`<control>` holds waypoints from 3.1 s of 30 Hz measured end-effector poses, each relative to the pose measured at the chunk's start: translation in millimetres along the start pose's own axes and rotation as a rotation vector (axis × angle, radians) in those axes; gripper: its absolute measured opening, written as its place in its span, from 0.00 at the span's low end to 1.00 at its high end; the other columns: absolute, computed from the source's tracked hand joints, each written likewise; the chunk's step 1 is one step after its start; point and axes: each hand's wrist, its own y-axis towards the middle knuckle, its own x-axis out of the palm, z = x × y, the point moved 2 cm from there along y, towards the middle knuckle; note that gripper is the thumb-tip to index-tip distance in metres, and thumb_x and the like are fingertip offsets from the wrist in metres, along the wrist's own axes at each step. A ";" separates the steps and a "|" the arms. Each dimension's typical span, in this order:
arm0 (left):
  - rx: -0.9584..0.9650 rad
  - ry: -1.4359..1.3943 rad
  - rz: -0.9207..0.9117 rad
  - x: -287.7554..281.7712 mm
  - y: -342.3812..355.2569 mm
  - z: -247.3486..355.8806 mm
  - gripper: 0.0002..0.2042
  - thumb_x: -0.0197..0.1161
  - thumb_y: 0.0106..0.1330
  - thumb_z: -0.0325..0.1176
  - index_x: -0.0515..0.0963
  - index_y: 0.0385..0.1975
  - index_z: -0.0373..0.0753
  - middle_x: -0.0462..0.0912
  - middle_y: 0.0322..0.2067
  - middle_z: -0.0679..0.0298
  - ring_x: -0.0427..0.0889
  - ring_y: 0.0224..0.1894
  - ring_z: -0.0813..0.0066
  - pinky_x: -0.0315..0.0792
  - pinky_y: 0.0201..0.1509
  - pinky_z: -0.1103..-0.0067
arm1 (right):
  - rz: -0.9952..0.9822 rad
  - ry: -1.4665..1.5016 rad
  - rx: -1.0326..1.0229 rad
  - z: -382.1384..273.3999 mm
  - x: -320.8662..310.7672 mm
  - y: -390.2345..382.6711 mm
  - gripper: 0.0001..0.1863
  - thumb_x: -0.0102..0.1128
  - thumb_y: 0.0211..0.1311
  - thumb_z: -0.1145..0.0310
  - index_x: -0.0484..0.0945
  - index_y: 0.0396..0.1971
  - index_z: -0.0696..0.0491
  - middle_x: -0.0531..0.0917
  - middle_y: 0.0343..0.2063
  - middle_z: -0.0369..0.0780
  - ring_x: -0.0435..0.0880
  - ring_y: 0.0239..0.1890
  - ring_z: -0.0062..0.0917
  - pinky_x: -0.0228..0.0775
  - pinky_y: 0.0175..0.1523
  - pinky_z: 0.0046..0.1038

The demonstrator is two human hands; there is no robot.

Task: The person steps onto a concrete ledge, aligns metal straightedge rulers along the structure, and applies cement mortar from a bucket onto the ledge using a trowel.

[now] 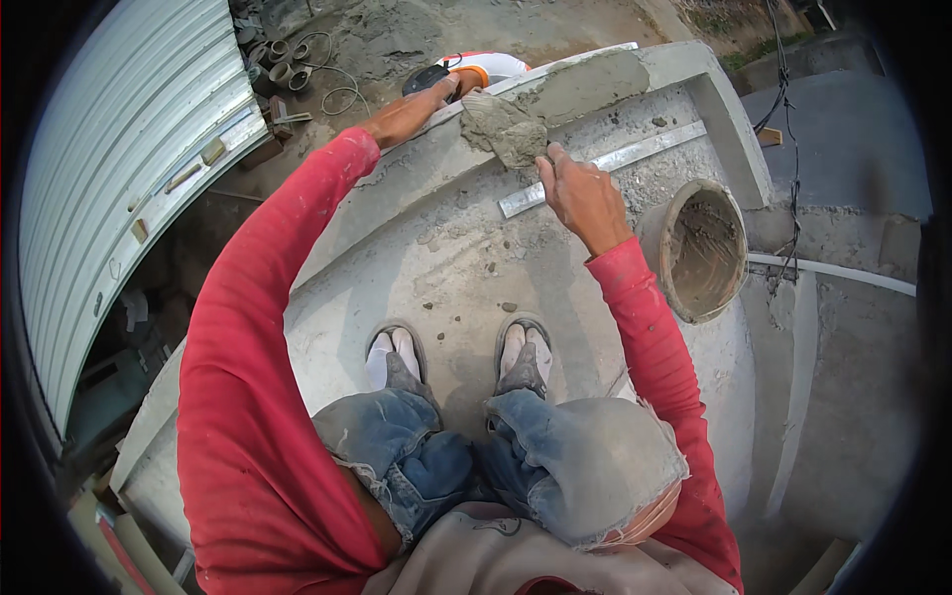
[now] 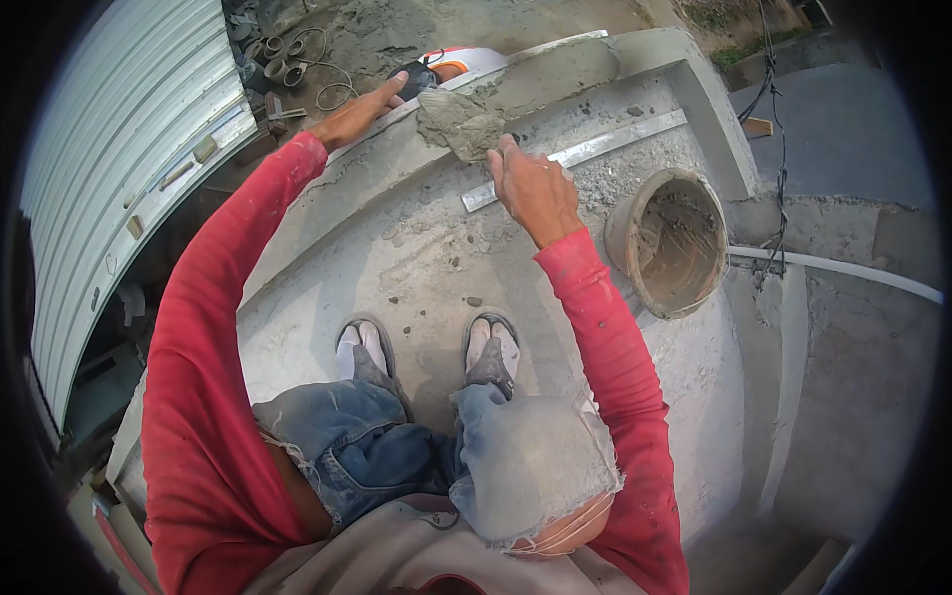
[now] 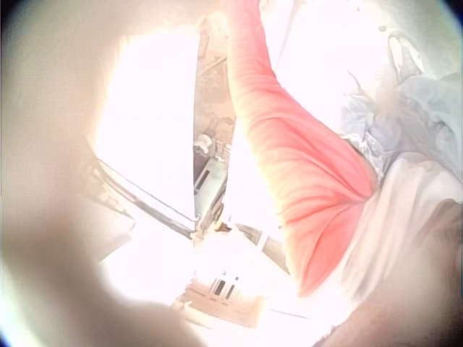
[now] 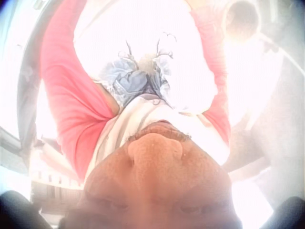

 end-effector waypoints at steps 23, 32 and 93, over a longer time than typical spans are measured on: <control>-0.098 0.331 -0.021 7.4 -22.1 36.4 0.45 0.42 0.68 0.73 0.67 0.66 0.34 0.72 0.64 0.45 0.70 0.67 0.53 0.59 0.72 0.67 | 0.085 0.250 0.211 91.3 -3.3 38.7 0.16 0.50 0.74 0.59 0.77 0.41 0.58 0.85 0.31 0.56 0.85 0.35 0.56 0.77 0.42 0.52; 0.174 0.631 0.204 24.3 -42.3 7.5 0.61 0.73 0.40 0.75 0.61 0.68 0.35 0.74 0.60 0.42 0.79 0.59 0.46 0.73 0.63 0.60 | -0.198 0.445 0.046 4.1 9.7 -26.5 0.19 0.49 0.75 0.57 0.76 0.42 0.60 0.82 0.29 0.59 0.82 0.37 0.58 0.72 0.43 0.53; 0.335 0.679 0.382 40.9 -48.2 -11.1 0.58 0.84 0.28 0.47 0.61 0.66 0.34 0.71 0.52 0.53 0.76 0.57 0.49 0.74 0.56 0.61 | -0.099 0.152 0.060 8.2 -10.0 17.5 0.19 0.51 0.74 0.55 0.76 0.42 0.58 0.83 0.29 0.59 0.82 0.38 0.59 0.72 0.44 0.54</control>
